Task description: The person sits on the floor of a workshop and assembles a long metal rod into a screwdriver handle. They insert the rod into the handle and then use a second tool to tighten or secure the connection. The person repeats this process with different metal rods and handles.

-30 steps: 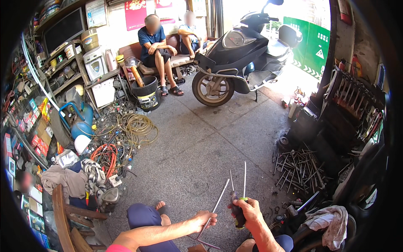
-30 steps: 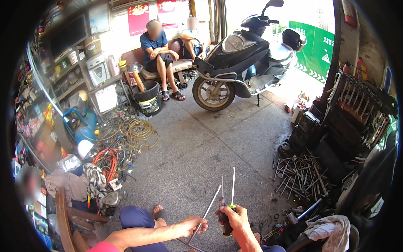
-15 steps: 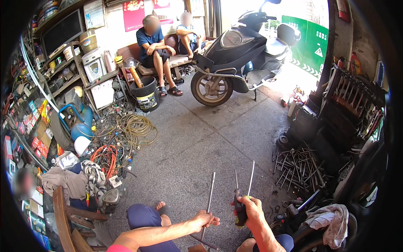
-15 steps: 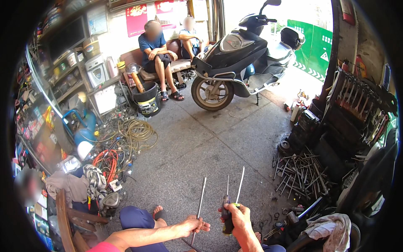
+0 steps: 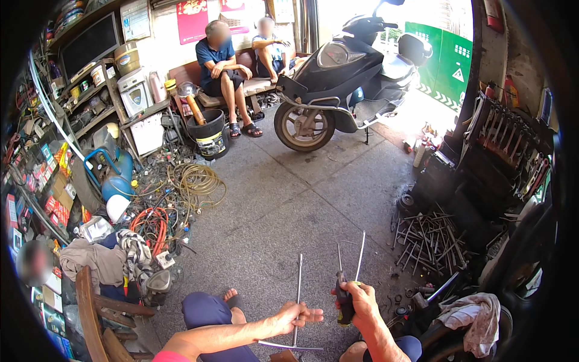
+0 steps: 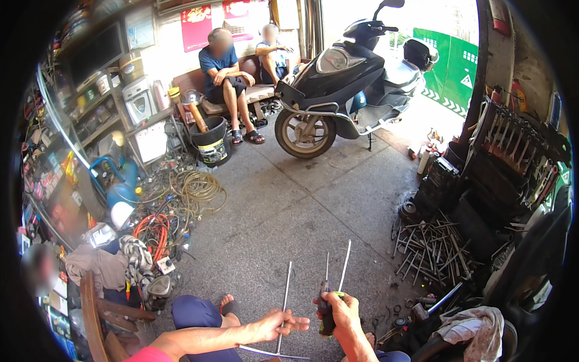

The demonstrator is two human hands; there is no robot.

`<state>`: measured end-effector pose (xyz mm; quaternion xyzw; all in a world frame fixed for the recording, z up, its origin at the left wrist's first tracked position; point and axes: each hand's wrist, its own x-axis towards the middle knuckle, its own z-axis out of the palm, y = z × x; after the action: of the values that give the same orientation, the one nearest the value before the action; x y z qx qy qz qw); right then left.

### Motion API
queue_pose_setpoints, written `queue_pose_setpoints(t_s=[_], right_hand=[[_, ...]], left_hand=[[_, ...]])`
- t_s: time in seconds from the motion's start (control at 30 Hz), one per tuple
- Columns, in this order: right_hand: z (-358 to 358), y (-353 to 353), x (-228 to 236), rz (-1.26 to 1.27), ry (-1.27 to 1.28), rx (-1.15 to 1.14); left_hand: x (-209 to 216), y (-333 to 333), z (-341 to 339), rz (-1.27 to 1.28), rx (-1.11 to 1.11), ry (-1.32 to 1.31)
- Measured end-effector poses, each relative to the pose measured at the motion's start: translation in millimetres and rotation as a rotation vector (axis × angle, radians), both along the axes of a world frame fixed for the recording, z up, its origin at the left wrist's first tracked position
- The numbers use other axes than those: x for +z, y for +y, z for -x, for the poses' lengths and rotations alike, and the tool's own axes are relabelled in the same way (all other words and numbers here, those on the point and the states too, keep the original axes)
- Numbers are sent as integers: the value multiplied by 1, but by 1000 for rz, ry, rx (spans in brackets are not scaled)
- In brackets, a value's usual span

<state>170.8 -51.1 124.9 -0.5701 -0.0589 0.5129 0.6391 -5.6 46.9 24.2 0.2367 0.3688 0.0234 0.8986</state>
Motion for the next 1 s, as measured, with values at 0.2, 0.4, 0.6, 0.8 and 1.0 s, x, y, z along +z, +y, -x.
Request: queue_pose_setpoints(t_s=[0.2,0.4,0.6,0.8,1.0], right_hand=[[0,0,-2,4,2,-7],[0,0,-6,15,-16,5],[1,0,-7,20,-12,10],[5,0,-4,25,-81,137],[16,-3,-4,115,-75,443]], left_hand=[[-6,4,0,-59,-45,110],[-8,-2,1,-159,-85,246],[-8,1,-1,-211,-40,266],[-14,7,-1,-106,20,235],[-20,3,-1,-31,86,143]])
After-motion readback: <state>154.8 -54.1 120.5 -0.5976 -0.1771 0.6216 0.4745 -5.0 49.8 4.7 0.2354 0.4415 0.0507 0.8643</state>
